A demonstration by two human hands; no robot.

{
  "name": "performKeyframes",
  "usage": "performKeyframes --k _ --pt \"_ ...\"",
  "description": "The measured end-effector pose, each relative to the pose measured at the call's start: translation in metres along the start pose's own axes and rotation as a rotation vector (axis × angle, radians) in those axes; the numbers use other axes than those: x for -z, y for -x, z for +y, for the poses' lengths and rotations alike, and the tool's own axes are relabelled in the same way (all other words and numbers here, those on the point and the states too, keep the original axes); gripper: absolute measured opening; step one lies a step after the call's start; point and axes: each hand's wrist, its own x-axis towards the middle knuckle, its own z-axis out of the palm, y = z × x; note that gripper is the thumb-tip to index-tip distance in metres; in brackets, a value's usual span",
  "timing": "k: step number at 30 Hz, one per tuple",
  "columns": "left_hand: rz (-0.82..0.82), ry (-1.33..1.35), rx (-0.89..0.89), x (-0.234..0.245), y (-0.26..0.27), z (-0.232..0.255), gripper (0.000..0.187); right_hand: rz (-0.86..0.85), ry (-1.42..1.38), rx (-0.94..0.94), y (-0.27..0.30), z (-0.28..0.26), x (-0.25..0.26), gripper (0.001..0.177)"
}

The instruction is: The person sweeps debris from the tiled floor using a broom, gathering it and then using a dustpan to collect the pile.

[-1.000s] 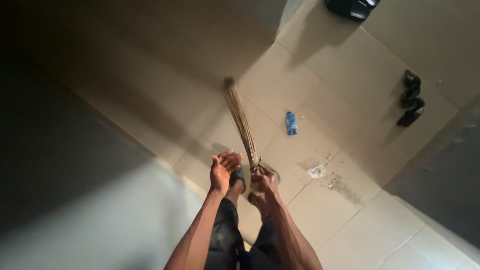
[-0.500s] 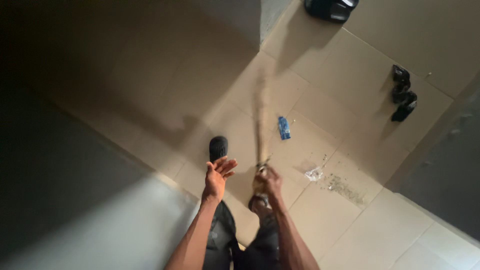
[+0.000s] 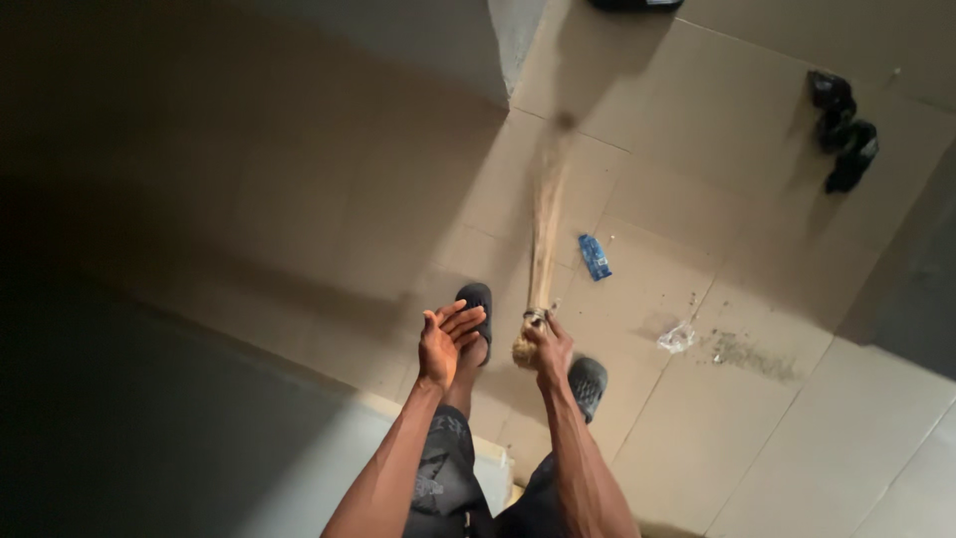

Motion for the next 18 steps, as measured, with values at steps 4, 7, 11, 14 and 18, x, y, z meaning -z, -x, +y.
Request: performKeyframes --k 4,7,11,14,18 --pt "-0.004 -0.034 0.034 0.006 -0.015 0.025 0.085 0.034 -0.030 -0.013 0.059 0.002 -0.009 0.068" --pt "-0.012 -0.066 0.059 0.011 -0.028 0.038 0.084 -0.052 0.135 -0.033 0.078 0.023 -0.045 0.064" --pt "-0.033 -0.040 0.065 0.024 -0.049 0.050 0.086 -0.344 0.325 0.121 0.033 0.036 -0.118 0.055" --pt "-0.034 -0.079 0.044 0.037 -0.064 0.060 0.087 -0.259 0.403 0.164 -0.034 0.033 -0.170 0.036" --pt "-0.042 -0.154 0.032 0.050 -0.073 0.071 0.088 -0.233 -0.298 -0.086 -0.077 0.032 -0.185 0.058"
